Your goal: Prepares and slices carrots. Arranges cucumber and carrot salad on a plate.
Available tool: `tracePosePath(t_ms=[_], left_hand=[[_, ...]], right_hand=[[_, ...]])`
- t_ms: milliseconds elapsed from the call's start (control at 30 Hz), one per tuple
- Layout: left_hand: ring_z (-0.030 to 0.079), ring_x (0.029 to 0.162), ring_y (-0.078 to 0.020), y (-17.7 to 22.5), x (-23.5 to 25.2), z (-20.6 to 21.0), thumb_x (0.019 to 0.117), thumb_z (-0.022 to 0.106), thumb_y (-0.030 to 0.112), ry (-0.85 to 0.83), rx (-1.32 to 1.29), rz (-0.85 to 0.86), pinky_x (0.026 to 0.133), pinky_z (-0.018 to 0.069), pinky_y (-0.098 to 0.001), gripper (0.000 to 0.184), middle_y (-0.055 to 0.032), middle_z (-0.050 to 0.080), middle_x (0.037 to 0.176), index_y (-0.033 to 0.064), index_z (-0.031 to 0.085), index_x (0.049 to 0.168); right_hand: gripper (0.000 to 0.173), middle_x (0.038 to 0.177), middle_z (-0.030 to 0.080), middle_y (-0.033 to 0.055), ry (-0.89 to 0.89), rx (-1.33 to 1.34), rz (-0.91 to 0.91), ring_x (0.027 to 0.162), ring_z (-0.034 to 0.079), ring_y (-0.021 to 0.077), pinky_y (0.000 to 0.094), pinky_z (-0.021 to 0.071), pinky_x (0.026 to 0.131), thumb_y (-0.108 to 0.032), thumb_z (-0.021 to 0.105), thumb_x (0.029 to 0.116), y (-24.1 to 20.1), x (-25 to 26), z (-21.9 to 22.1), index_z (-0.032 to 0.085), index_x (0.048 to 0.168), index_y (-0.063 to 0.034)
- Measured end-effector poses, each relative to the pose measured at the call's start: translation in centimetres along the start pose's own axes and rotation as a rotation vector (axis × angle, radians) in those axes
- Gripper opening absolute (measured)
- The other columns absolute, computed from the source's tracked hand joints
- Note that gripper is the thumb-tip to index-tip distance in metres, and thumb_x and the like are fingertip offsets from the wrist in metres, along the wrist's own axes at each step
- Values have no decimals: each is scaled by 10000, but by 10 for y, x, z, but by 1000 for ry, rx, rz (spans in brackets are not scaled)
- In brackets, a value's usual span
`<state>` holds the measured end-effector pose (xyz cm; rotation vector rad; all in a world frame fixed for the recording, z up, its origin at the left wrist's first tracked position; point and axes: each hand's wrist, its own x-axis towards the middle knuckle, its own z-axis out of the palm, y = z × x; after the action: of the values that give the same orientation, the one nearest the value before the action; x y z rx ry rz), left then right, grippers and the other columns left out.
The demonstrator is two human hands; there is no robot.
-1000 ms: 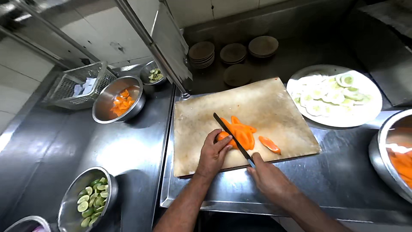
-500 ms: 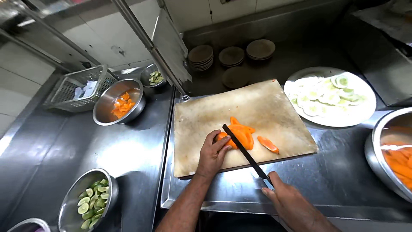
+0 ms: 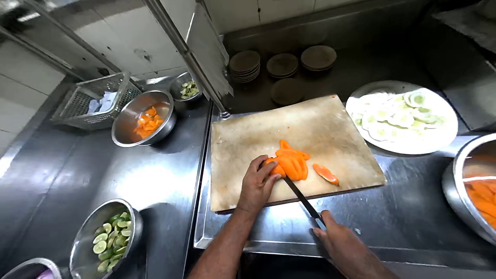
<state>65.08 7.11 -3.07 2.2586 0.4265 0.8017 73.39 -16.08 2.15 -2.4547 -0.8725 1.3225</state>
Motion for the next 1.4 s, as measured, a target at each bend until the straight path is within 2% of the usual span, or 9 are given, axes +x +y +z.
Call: tracePosePath(t_ms=[167, 400, 533, 633, 733, 867, 1033, 1333, 1400], left_hand=[[616, 1222, -193, 1, 1, 0, 940, 714, 189, 10, -35, -28, 1018, 551, -337, 247, -152, 573, 1373, 127, 772, 1172], [614, 1216, -182, 0, 0, 0, 937, 726, 185, 16, -43, -24, 1019, 543, -316, 247, -140, 600, 1338, 124, 778, 1171], [630, 1189, -181, 0, 0, 0, 931, 736, 184, 16, -14, -16, 1007, 546, -306, 244, -147, 615, 1320, 116, 780, 1161], [637, 1176, -173, -1, -1, -1, 930, 741, 188, 28, -5, -10, 1000, 551, -299, 238, -143, 625, 1308, 122, 784, 1155], [641, 1170, -165, -1, 1, 1, 929, 741, 201, 51, -21, -3, 994, 553, -293, 244, -134, 635, 1297, 119, 783, 1154], [639, 1165, -156, -1, 0, -2, 921, 747, 183, 39, -19, -12, 975, 562, -293, 291, -128, 626, 1307, 89, 757, 1197], [635, 1173, -156, -3, -1, -1, 931, 737, 198, 32, -30, -27, 972, 562, -296, 270, -126, 628, 1314, 102, 768, 1181], [638, 1180, -163, -2, 1, -1, 926, 740, 176, 25, -25, -30, 989, 554, -292, 259, -136, 629, 1317, 96, 773, 1171], [639, 1182, -163, -1, 0, -1, 927, 740, 172, 22, -12, -34, 990, 552, -287, 255, -141, 632, 1316, 93, 775, 1167]], right_hand=[[393, 898, 660, 200, 35, 48, -45, 850, 692, 392, 531, 555, 780, -330, 493, 1083, -3, -7, -20, 456, 1350, -43], [351, 811, 654, 197, 141, 6, -134, 767, 697, 399, 522, 565, 698, -295, 525, 1065, -6, -12, -15, 503, 1275, -14], [381, 992, 652, 194, -12, -41, -70, 955, 688, 374, 508, 549, 854, -319, 431, 1106, -51, 20, -36, 420, 1373, -47], [403, 1037, 668, 218, -20, -75, -58, 1001, 692, 401, 535, 546, 874, -310, 421, 1108, -48, 25, -22, 404, 1407, -41], [380, 950, 684, 242, 57, -42, -47, 908, 711, 437, 558, 565, 797, -274, 487, 1083, -13, 7, 5, 459, 1356, -11], [405, 971, 673, 223, -42, 31, -5, 933, 699, 406, 542, 555, 827, -319, 489, 1086, -8, 2, -11, 432, 1382, -49], [387, 853, 658, 200, 89, 50, -105, 807, 694, 396, 530, 558, 737, -322, 517, 1071, -6, -11, -18, 484, 1318, -25], [379, 850, 659, 218, 96, -11, -146, 809, 698, 422, 541, 564, 734, -288, 512, 1074, -18, -7, -21, 487, 1308, 10], [387, 944, 660, 212, 30, -35, -104, 914, 695, 400, 524, 556, 821, -302, 458, 1098, -43, 9, -30, 446, 1360, -18]])
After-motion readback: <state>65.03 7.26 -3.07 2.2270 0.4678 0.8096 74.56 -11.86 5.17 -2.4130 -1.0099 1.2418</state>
